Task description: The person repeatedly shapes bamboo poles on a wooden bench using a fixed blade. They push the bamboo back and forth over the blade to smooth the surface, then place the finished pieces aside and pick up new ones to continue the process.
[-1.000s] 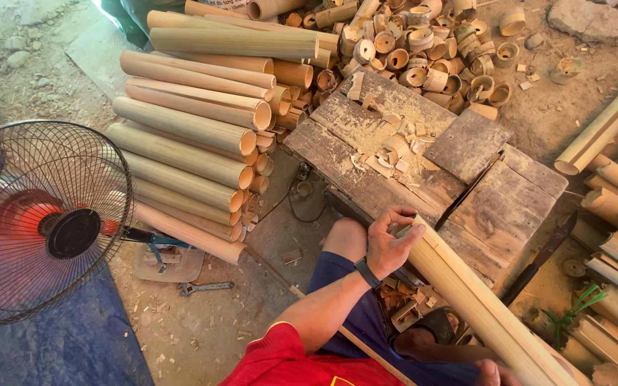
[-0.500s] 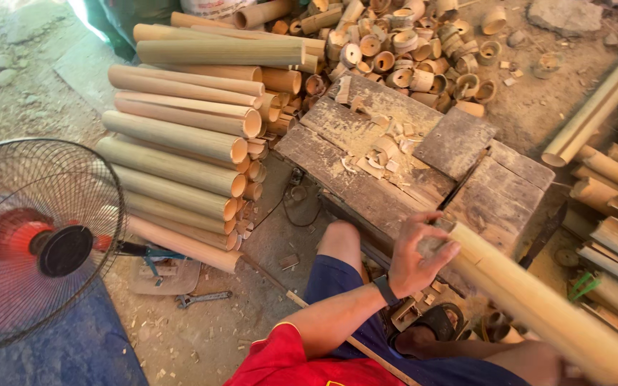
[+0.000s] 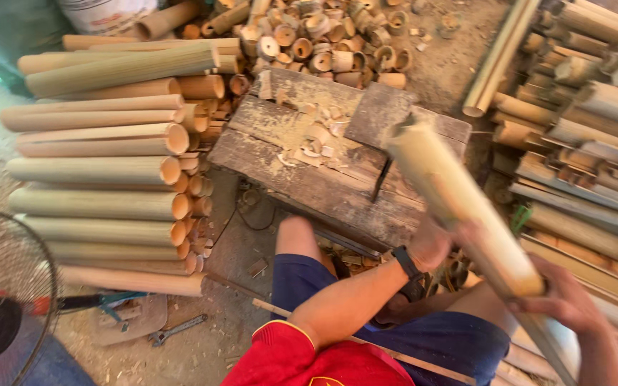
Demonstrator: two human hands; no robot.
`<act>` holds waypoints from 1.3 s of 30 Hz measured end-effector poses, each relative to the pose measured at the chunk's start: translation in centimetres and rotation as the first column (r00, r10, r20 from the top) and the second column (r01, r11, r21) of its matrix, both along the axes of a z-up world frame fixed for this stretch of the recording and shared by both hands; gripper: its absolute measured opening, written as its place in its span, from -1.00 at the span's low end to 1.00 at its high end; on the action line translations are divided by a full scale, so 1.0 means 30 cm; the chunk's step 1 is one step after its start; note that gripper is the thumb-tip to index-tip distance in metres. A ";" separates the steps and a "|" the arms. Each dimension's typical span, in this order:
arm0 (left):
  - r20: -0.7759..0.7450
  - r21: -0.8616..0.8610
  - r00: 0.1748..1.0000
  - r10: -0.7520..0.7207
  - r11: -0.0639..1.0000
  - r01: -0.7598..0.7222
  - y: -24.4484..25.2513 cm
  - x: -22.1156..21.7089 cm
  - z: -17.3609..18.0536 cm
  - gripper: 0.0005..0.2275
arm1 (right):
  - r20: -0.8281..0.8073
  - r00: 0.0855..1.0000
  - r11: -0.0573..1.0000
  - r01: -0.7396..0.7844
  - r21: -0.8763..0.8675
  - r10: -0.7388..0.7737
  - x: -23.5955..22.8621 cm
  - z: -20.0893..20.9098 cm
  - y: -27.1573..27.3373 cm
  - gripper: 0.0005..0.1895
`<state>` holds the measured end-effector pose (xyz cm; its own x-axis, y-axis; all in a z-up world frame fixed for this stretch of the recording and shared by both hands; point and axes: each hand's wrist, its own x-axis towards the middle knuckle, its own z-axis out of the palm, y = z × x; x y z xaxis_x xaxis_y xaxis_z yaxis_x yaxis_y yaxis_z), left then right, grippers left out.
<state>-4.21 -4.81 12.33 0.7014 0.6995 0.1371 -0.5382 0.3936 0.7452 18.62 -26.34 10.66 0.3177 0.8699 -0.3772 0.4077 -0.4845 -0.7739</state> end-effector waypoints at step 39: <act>-0.256 0.928 0.634 0.730 0.001 0.373 0.192 0.109 -0.421 -0.14 | 0.745 0.568 0.856 0.131 -0.501 0.349 0.107 -0.006 0.302 0.04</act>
<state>-0.94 0.93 -0.31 0.7984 0.4190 0.4323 0.3105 -0.9018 0.3005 21.84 -17.27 10.50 0.6006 0.7113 -0.3651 0.7972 -0.5676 0.2056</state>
